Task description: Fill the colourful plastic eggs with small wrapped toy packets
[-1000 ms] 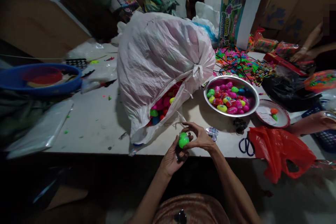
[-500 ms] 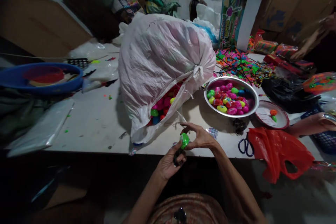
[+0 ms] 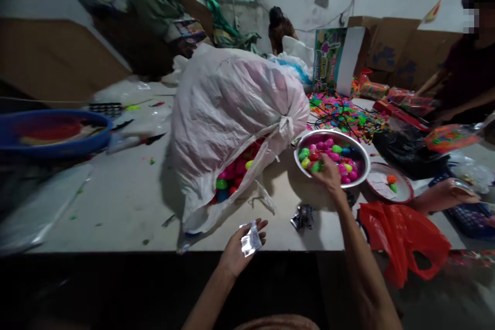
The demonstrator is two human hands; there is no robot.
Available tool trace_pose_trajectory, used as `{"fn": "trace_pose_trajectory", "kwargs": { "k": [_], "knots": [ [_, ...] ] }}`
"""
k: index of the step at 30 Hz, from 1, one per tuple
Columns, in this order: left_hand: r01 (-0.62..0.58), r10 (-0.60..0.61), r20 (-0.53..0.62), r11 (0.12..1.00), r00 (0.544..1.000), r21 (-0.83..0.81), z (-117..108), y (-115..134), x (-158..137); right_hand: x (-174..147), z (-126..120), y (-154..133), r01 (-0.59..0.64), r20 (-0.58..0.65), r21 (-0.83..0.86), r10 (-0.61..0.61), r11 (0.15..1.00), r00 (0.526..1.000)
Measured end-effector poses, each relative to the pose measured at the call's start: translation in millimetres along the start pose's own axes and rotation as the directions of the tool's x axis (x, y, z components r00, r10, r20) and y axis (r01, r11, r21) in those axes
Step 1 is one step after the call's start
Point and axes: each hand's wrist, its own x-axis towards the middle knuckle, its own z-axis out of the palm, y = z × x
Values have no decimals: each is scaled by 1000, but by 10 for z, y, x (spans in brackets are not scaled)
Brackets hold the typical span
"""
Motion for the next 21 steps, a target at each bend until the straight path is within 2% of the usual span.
{"fn": "trace_pose_trajectory", "kwargs": {
  "k": [1, 3, 5, 7, 8, 9, 11, 14, 17, 21],
  "knots": [
    [-38, 38, -14, 999, 999, 7, -80, 17, 9, 108, -78, 67, -38, -67, -150, 28, 988, 997],
    [-135, 136, -39, 990, 990, 30, -235, 58, 23, 257, -101, 72, -64, -173, -353, 2, 933, 985],
    [-239, 243, -83, 969, 966, 55, -361, 104, 45, 286, 96, -126, 19, -201, -387, -104, 922, 974],
    [-313, 323, -141, 946, 936, 88, -445, 146, 78, 202, 498, -499, 215, -81, -285, -247, 934, 966],
    [-344, 357, -168, 933, 919, 106, -472, 164, 96, 136, 754, -723, 325, 40, -205, -323, 923, 945],
    [-378, 396, -191, 918, 898, 121, -490, 178, 112, 67, 1027, -951, 424, 191, -149, -395, 893, 899],
    [-446, 469, -227, 883, 854, 146, -512, 201, 131, -54, 1555, -1350, 516, 394, -210, -411, 830, 822],
    [-491, 519, -265, 855, 813, 171, -548, 233, 114, -188, 2106, -1659, 553, 472, -236, -404, 799, 784],
    [-469, 499, -289, 867, 817, 171, -616, 276, 71, -306, 2307, -1625, 571, 496, -249, -404, 782, 769],
    [-472, 493, -307, 870, 814, 145, -673, 349, 44, -415, 2355, -1407, 581, 505, -280, -398, 764, 766]
  ]
}}
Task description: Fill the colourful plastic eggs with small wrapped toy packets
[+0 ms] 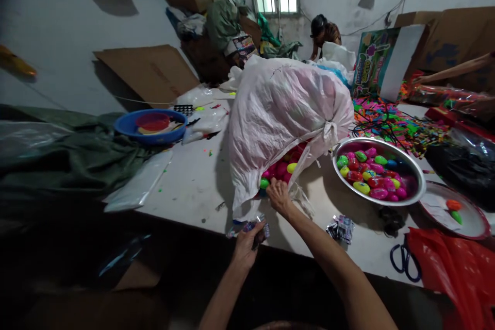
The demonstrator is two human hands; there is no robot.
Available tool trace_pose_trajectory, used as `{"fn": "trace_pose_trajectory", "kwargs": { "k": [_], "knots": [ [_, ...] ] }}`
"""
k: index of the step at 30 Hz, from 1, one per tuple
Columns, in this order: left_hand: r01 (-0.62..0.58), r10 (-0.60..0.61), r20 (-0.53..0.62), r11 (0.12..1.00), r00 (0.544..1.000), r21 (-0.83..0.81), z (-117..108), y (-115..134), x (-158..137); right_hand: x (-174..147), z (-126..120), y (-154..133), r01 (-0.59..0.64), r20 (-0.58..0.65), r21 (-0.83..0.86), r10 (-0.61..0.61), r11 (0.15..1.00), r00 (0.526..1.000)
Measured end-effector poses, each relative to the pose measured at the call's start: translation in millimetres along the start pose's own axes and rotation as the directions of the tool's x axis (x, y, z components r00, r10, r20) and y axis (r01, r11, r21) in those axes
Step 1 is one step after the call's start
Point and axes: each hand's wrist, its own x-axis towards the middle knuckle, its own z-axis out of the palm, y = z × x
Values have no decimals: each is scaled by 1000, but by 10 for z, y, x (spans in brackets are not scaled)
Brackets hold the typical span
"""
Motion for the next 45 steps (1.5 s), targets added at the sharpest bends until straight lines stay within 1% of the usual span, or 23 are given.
{"fn": "trace_pose_trajectory", "kwargs": {
  "k": [3, 6, 8, 10, 13, 16, 18, 21, 23, 25, 27, 29, 31, 34, 37, 39, 41, 42, 43, 44, 45],
  "knots": [
    [-5, 5, 3, 999, 1000, -47, 31, 50, 20, -26, 105, -2, -4, -39, -18, 3, 1000, 999],
    [68, -69, -8, 994, 998, -90, 60, 90, 12, -7, 176, -76, 7, -64, -21, -9, 1000, 998],
    [90, -91, -6, 990, 996, -105, 50, 99, -6, -24, 200, -82, 8, -73, -21, -9, 1000, 997],
    [67, -68, -6, 993, 998, -102, 26, 86, -19, -92, 212, -9, -15, -64, -16, 14, 1000, 998],
    [13, -15, -23, 995, 1000, -95, 31, 36, 7, -268, 223, 201, -50, -25, -8, 50, 999, 998],
    [-9, 7, -26, 994, 1000, -104, 115, -7, 92, -418, 210, 366, -44, 5, 1, 44, 999, 999],
    [-8, 7, -15, 994, 1000, -105, 181, -18, 150, -455, 172, 392, -38, 25, 13, 37, 999, 999],
    [-12, 12, -1, 994, 1000, -112, 224, -22, 190, -430, 54, 322, -44, 48, 39, 43, 998, 998],
    [-29, 27, -13, 993, 1000, -114, 198, -35, 182, -394, -51, 234, -66, 54, 87, 61, 994, 997],
    [-51, 47, -44, 993, 998, -104, 134, -64, 162, -361, -144, 133, -77, 59, 149, 69, 986, 996],
    [-95, 86, -103, 992, 991, -83, 43, -102, 143, -336, -188, 30, -50, 66, 186, 38, 981, 997],
    [-141, 130, -178, 989, 975, -47, -61, -132, 128, -320, -164, -63, 2, 78, 176, -16, 984, 997],
    [-172, 163, -230, 985, 959, -18, -156, -141, 115, -316, -87, -134, 57, 91, 141, -70, 988, 993],
    [-190, 180, -224, 982, 958, -24, -222, -95, 94, -329, 35, -190, 99, 92, 116, -110, 988, 990],
    [-212, 206, -212, 977, 955, -8, -177, -1, 73, -352, 20, -193, 75, 43, 134, -81, 988, 996],
    [-226, 231, -210, 973, 950, 52, -117, 61, 39, -396, -107, -175, 9, 4, 195, -10, 981, 1000],
    [-217, 240, -191, 967, 952, 135, -72, 107, -13, -488, -283, -151, -75, -53, 331, 98, 941, 994],
    [-225, 258, -205, 959, 944, 171, -64, 121, -28, -546, -359, -139, -115, -89, 427, 168, 897, 982],
    [-233, 275, -211, 950, 938, 206, -64, 127, -24, -601, -410, -121, -131, -116, 539, 228, 832, 967],
    [-240, 295, -219, 939, 930, 247, -68, 127, 8, -647, -429, -94, -141, -119, 668, 292, 731, 949],
    [-250, 324, -244, 924, 914, 290, -68, 118, 66, -679, -416, -51, -164, -75, 790, 359, 591, 930]
  ]
}}
